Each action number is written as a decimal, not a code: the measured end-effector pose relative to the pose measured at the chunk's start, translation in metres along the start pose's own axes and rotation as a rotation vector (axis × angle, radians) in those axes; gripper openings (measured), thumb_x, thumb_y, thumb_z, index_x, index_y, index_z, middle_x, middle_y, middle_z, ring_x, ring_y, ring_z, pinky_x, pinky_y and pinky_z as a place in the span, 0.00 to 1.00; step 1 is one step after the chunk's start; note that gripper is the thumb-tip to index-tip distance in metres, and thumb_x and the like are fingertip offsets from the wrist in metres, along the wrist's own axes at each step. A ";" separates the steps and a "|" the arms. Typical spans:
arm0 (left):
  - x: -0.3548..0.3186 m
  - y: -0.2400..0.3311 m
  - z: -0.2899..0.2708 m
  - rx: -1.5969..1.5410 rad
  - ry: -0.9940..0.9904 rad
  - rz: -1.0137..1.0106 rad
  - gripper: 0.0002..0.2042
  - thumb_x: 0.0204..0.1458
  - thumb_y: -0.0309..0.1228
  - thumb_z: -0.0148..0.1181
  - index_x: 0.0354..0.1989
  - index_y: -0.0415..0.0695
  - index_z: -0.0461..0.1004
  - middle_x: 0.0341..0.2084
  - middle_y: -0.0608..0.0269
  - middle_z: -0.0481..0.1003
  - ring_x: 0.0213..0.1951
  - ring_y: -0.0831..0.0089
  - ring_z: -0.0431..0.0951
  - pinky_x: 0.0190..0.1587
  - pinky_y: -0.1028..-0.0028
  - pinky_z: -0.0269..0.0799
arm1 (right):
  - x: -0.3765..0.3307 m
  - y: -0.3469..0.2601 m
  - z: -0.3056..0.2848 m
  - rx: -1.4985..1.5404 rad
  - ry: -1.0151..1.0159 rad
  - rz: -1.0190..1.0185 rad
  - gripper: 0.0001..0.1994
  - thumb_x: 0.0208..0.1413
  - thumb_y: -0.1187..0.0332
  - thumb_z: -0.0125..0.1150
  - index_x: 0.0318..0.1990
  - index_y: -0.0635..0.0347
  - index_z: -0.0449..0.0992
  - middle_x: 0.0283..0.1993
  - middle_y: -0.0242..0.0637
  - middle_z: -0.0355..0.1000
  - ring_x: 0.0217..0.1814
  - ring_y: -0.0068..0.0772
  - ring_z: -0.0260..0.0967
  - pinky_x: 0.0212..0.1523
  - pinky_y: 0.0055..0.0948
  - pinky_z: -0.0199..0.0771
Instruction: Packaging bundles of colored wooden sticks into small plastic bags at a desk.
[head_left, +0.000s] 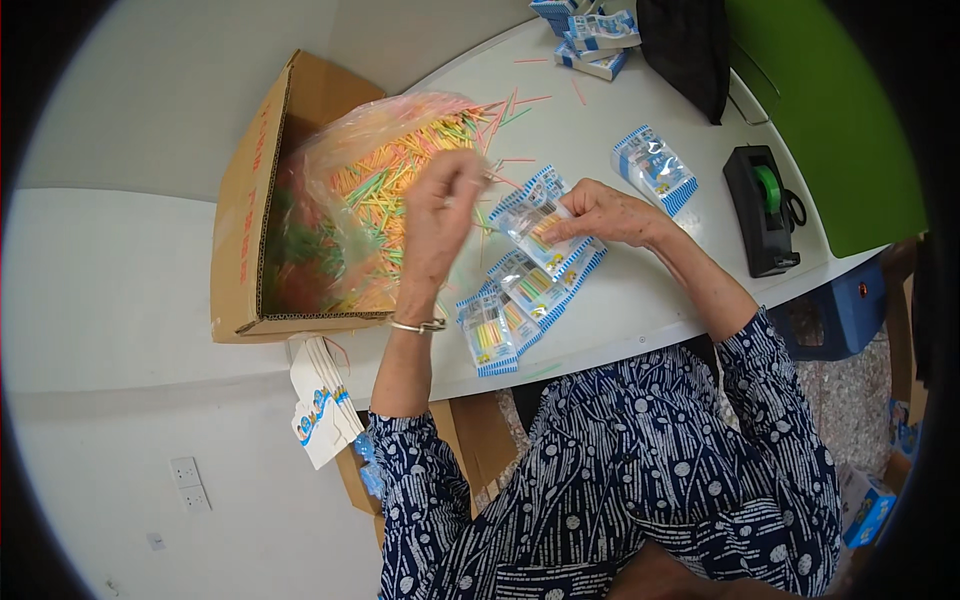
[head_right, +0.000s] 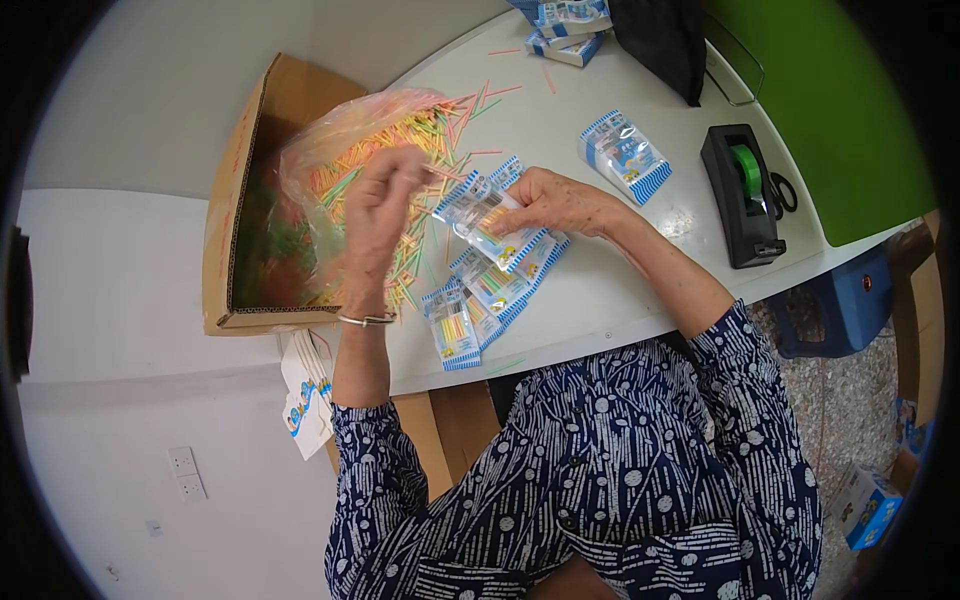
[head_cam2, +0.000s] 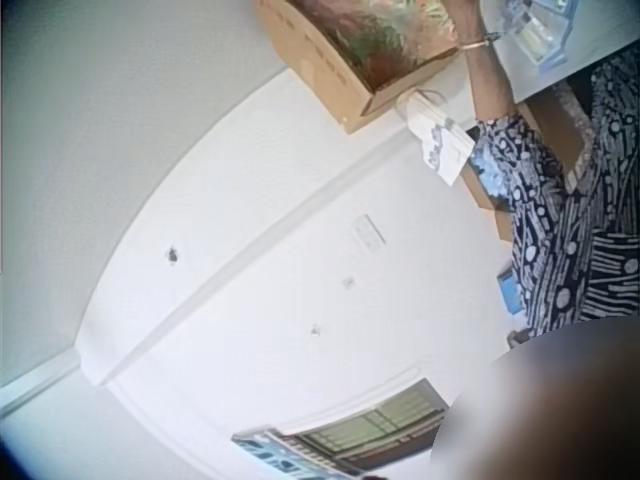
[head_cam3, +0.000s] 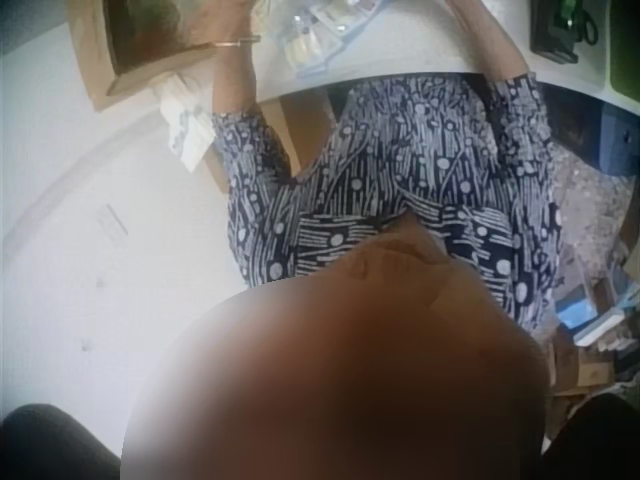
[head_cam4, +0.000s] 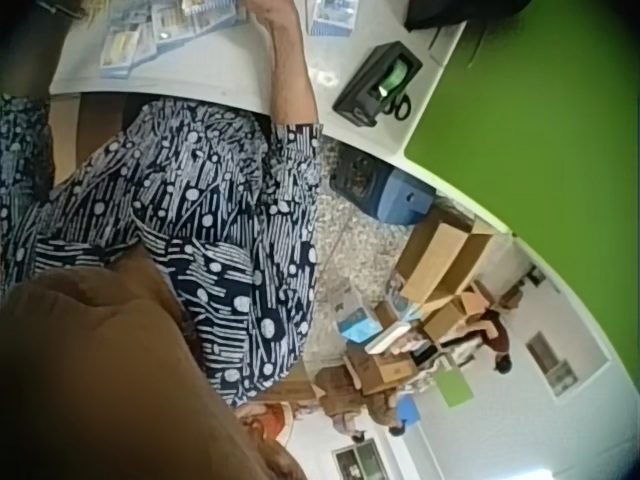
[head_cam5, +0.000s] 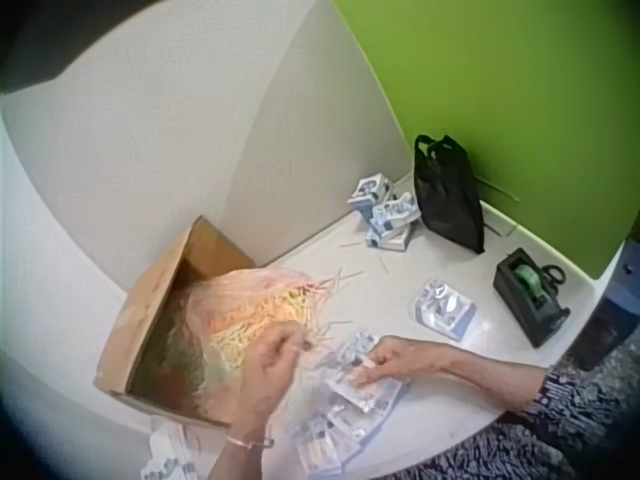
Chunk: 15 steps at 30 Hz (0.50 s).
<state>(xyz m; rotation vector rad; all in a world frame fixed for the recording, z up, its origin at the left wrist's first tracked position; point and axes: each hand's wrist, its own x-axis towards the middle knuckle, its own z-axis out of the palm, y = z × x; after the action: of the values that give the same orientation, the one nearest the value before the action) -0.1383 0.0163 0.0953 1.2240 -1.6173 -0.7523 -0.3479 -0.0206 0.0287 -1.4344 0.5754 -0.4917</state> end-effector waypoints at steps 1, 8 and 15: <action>0.004 -0.001 -0.009 -0.002 -0.003 0.000 0.08 0.51 0.27 0.58 0.37 0.36 0.72 0.30 0.60 0.74 0.32 0.73 0.73 0.35 0.75 0.68 | 0.000 0.005 -0.002 0.001 0.004 0.001 0.14 0.47 0.58 0.68 0.28 0.63 0.81 0.20 0.27 0.72 0.21 0.11 0.61 0.22 0.17 0.57; -0.014 -0.012 0.001 0.300 0.009 0.016 0.11 0.51 0.29 0.60 0.38 0.35 0.72 0.33 0.63 0.75 0.37 0.75 0.74 0.41 0.72 0.69 | 0.008 0.013 -0.005 0.041 0.024 0.046 0.13 0.46 0.63 0.68 0.31 0.65 0.80 0.23 0.30 0.74 0.22 0.13 0.65 0.23 0.17 0.63; -0.021 -0.020 0.021 -0.119 -0.144 -0.259 0.08 0.50 0.24 0.59 0.37 0.35 0.72 0.28 0.67 0.75 0.32 0.84 0.71 0.34 0.81 0.67 | 0.002 0.009 -0.002 0.048 -0.005 -0.030 0.15 0.47 0.60 0.67 0.35 0.64 0.80 0.27 0.30 0.75 0.26 0.13 0.65 0.29 0.16 0.64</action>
<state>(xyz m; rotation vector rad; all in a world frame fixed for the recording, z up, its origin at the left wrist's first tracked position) -0.1490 0.0286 0.0633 1.3327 -1.5194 -1.1064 -0.3478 -0.0230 0.0193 -1.3999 0.5352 -0.5229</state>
